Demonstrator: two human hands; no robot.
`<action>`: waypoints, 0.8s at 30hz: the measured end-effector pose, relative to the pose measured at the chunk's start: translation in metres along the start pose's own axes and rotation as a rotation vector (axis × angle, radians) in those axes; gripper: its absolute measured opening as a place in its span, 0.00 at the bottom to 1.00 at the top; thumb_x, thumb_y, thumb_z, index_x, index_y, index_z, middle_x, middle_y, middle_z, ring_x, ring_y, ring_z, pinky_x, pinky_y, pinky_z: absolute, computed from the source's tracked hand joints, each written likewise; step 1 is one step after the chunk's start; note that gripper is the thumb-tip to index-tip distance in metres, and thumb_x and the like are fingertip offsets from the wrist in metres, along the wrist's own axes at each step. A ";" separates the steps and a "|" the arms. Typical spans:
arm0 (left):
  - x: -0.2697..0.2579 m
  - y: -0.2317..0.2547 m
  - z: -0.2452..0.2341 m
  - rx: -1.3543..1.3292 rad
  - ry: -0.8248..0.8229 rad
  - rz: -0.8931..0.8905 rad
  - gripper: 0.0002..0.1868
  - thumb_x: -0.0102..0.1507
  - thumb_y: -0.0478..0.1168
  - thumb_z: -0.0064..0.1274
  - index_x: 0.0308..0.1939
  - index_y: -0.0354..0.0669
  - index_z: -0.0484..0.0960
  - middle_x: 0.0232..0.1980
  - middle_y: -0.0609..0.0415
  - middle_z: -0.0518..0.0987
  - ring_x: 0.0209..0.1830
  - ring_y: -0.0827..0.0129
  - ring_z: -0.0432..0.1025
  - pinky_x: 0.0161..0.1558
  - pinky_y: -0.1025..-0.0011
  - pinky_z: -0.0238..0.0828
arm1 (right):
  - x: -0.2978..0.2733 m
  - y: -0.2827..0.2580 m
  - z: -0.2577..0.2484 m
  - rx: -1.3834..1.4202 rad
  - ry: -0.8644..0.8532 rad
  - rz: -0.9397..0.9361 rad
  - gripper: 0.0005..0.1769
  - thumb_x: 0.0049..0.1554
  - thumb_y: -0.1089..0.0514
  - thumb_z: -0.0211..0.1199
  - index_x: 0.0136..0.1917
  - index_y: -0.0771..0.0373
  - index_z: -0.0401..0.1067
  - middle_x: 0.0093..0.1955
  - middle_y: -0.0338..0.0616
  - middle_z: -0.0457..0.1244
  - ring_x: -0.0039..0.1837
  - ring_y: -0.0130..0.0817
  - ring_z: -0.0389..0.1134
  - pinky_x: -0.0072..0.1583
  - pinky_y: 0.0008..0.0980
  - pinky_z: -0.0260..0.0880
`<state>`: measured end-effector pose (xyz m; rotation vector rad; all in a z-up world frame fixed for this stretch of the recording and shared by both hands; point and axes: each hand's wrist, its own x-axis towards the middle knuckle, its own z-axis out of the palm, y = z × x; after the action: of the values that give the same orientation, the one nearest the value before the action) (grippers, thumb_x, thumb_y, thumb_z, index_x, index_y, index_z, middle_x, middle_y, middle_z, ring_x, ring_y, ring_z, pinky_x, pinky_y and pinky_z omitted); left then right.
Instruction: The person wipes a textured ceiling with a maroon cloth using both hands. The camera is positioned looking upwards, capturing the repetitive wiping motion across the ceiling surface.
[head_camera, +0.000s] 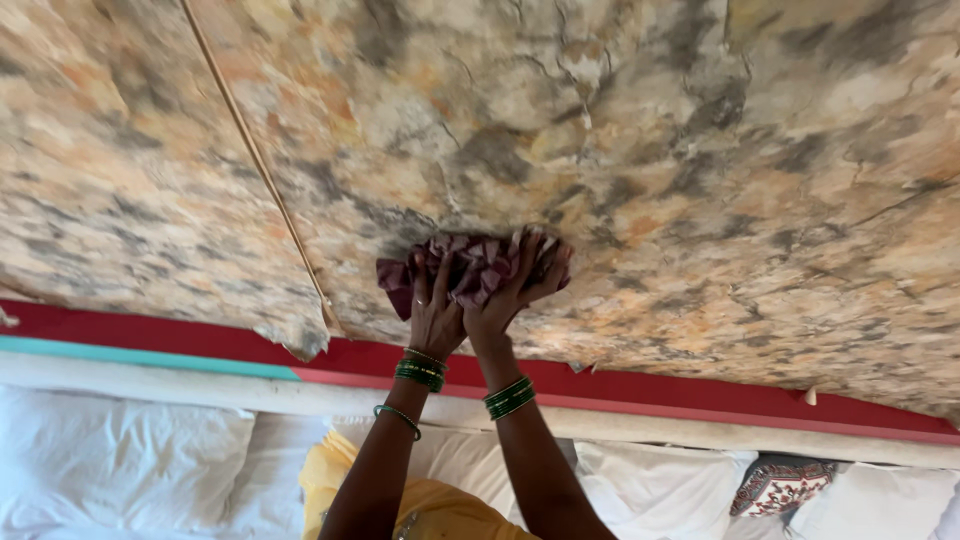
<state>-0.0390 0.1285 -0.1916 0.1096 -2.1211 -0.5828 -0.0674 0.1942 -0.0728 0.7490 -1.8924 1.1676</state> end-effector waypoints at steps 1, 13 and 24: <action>0.018 -0.001 -0.010 -0.004 0.021 -0.023 0.32 0.65 0.51 0.54 0.73 0.59 0.70 0.83 0.42 0.50 0.80 0.21 0.40 0.70 0.31 0.55 | 0.020 -0.014 0.003 -0.028 0.000 -0.040 0.47 0.70 0.36 0.58 0.86 0.64 0.43 0.87 0.58 0.28 0.89 0.55 0.28 0.85 0.55 0.35; 0.161 -0.009 -0.150 0.067 0.167 -0.106 0.40 0.68 0.59 0.52 0.78 0.44 0.62 0.83 0.43 0.52 0.84 0.42 0.42 0.78 0.26 0.29 | 0.147 -0.147 0.076 -0.313 0.032 -0.415 0.40 0.72 0.29 0.51 0.86 0.50 0.48 0.87 0.39 0.38 0.88 0.43 0.30 0.84 0.58 0.25; 0.088 -0.062 -0.108 -0.208 -0.047 -0.249 0.47 0.67 0.60 0.52 0.82 0.42 0.52 0.85 0.40 0.52 0.86 0.45 0.44 0.81 0.33 0.27 | 0.081 -0.138 0.109 -0.459 -0.126 -0.487 0.34 0.70 0.28 0.51 0.75 0.52 0.73 0.81 0.37 0.51 0.87 0.47 0.38 0.84 0.66 0.31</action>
<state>-0.0129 0.0083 -0.1007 0.2479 -2.0932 -0.9574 -0.0341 0.0322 0.0283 0.9608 -1.8370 0.3746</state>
